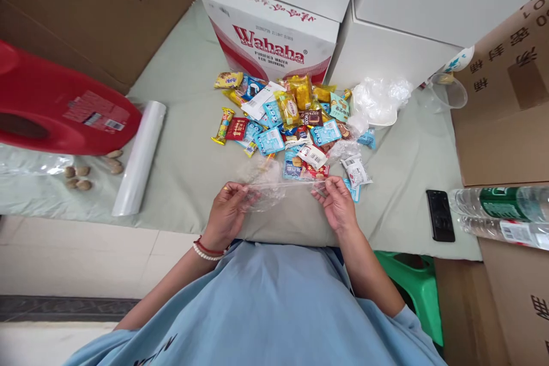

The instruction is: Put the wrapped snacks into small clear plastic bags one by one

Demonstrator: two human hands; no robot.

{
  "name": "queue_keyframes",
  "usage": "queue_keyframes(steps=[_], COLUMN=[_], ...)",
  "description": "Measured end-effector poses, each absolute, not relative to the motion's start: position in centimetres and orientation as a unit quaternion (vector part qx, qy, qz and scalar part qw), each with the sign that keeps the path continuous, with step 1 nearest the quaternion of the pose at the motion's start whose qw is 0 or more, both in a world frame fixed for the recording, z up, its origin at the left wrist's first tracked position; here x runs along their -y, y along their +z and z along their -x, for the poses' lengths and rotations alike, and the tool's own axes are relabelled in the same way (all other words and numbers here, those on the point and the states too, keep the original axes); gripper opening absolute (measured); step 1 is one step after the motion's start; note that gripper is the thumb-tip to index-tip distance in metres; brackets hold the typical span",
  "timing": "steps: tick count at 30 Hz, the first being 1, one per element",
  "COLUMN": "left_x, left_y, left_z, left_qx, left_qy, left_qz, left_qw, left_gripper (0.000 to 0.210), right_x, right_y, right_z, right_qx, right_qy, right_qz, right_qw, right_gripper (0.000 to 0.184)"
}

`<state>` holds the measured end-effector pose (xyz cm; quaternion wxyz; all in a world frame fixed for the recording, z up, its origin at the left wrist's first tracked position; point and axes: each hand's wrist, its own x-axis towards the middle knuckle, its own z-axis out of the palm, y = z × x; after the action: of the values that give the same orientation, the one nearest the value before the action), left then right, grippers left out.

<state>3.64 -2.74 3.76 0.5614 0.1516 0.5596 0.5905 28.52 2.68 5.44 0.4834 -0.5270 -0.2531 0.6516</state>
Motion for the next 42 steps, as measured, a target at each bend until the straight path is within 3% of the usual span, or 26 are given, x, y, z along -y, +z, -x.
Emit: queue_keyframes(steps=[5,8,12,18,24,27,31,33,37,42], left_x=[3.0,3.0,2.0,0.0,-0.1,-0.4,-1.1,-1.7,-3.1,-2.8], left_y=[6.5,9.6,12.0,8.0,6.5,6.2,4.6,3.7,3.4,7.7], left_z=[-1.7,1.4,4.1,1.9,0.9,2.0,4.3,5.6,8.1,6.4], left_qx=[-0.633,-0.625,-0.585,-0.627,-0.617,-0.621,-0.647,-0.659,-0.682,-0.774], left_qy=[0.497,0.384,0.306,0.326,0.295,0.293,0.301,0.295,0.268,0.357], left_qz=[-0.279,-0.393,-0.397,-0.416,-0.476,-0.481,-0.469,-0.470,-0.475,-0.488], left_qw=[0.524,0.554,0.637,0.572,0.553,0.545,0.519,0.508,0.487,0.188], left_gripper=[0.039,0.038,0.038,0.041,0.042,0.046,0.051,0.051,0.042,0.020], right_x=[-2.4,-3.0,-4.8,-5.5,-5.5,-6.6,-7.1,-6.8,-5.4,-3.7], right_y=[8.3,11.0,12.0,10.4,7.6,5.6,4.5,4.4,4.0,2.7], right_z=[-29.9,-32.1,-34.2,-31.2,-26.1,-25.7,-28.7,-30.9,-34.4,-34.4], right_qx=[0.338,0.390,0.452,0.654,0.840,0.867,0.851,0.827,0.785,0.767], right_qy=[0.587,0.607,0.634,0.347,0.377,0.337,0.348,0.364,0.397,0.395], right_qz=[0.564,0.564,0.544,0.556,0.362,0.360,0.344,0.347,0.376,0.409], right_qw=[0.472,0.402,0.312,0.377,0.146,0.065,0.189,0.252,0.291,0.297], right_gripper=[0.042,0.041,0.038,0.025,0.060,0.050,0.028,0.025,0.026,0.033])
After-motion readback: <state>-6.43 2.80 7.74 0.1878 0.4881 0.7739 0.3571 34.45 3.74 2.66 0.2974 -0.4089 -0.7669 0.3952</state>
